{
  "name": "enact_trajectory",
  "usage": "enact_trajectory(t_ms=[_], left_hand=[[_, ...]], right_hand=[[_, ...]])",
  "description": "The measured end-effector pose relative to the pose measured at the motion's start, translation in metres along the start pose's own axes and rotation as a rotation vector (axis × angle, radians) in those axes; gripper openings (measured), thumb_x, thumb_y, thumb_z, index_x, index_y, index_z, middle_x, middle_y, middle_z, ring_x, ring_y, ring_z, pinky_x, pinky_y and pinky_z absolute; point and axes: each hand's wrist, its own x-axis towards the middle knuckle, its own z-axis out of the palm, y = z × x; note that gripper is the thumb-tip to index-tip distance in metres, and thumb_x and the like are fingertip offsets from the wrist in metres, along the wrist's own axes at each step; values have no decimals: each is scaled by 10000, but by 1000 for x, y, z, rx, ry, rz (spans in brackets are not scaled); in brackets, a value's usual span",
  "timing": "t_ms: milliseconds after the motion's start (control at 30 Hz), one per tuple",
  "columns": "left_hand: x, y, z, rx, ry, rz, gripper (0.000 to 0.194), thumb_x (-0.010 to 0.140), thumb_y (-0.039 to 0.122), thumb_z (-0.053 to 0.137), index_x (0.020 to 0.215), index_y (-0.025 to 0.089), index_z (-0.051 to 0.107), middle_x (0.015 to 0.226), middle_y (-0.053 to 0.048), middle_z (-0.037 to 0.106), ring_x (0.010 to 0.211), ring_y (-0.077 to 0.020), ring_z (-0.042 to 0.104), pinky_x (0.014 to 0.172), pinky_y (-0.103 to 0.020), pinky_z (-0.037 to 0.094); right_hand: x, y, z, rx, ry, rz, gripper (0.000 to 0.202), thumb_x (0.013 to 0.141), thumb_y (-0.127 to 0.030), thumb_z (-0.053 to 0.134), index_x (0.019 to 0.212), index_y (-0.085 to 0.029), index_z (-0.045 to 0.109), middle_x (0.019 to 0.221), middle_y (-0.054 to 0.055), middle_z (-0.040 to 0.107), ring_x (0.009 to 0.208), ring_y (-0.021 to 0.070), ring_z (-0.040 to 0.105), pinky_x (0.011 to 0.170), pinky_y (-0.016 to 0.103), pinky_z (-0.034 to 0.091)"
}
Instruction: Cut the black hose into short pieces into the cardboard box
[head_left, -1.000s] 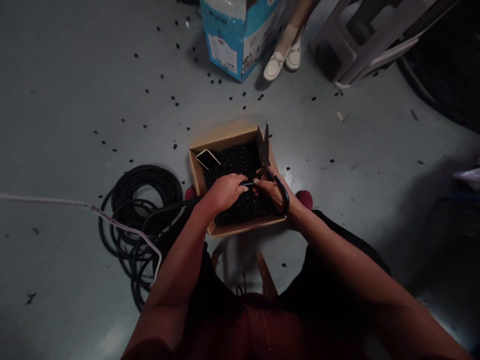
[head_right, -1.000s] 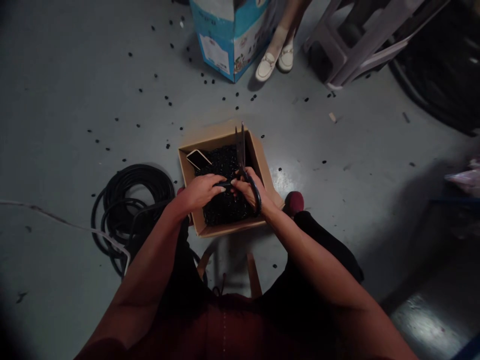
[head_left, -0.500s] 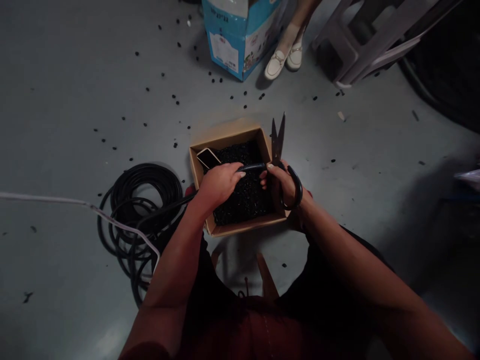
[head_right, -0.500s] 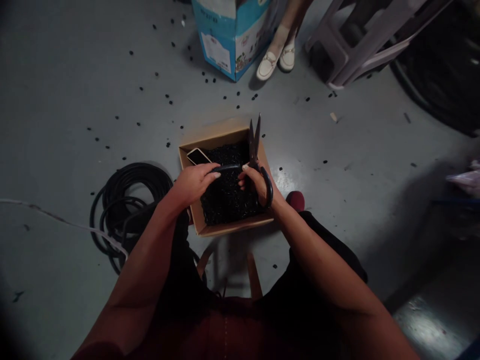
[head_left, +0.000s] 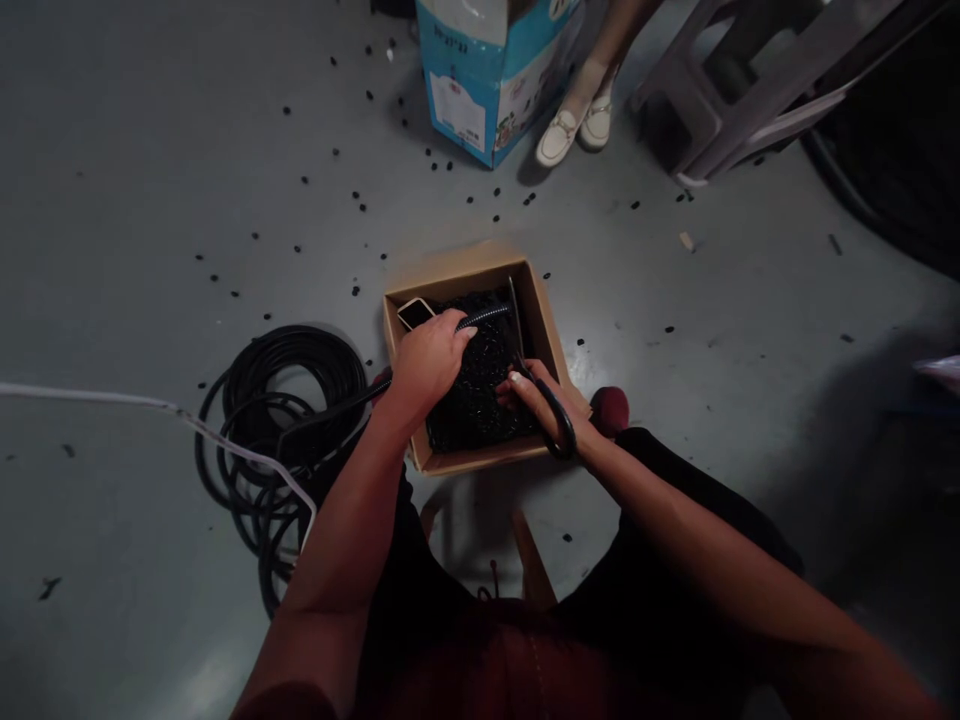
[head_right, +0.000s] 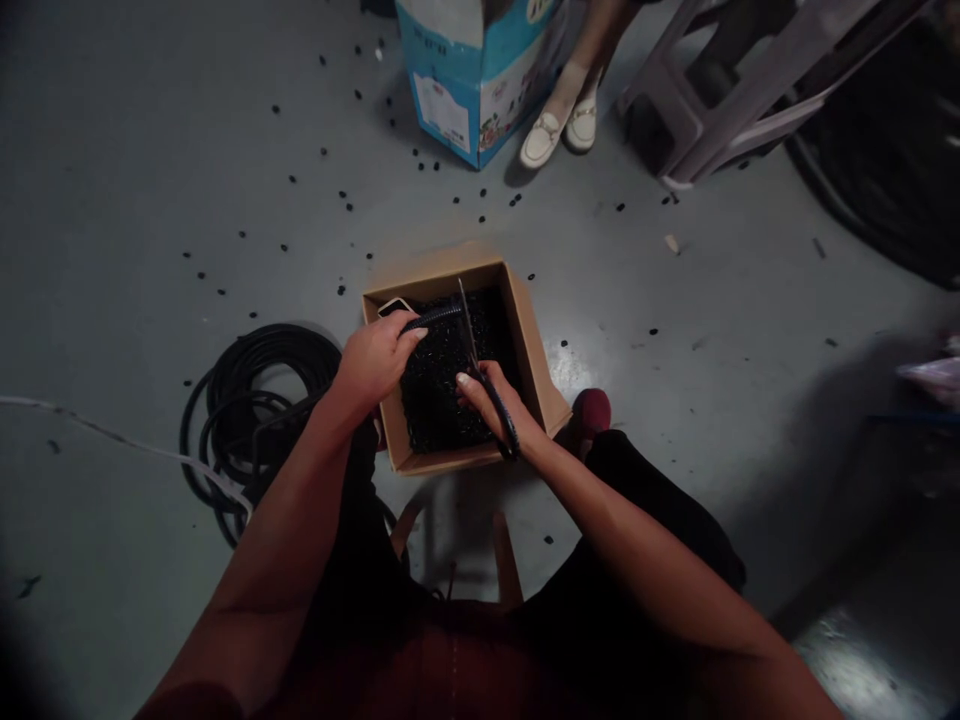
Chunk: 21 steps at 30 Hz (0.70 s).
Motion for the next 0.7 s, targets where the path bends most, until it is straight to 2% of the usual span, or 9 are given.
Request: enact_trajectory(t_ms=[700], left_hand=[[0, 0, 8, 81, -25, -28, 335, 1015, 314, 382, 1205, 179, 622, 1197, -103, 703, 1124, -257, 649, 919, -335, 467]], right_hand=[[2, 3, 5, -13, -3, -8, 513, 844, -660, 554, 1090, -216, 475, 1027, 74, 651, 877, 206, 665, 846, 402, 522]])
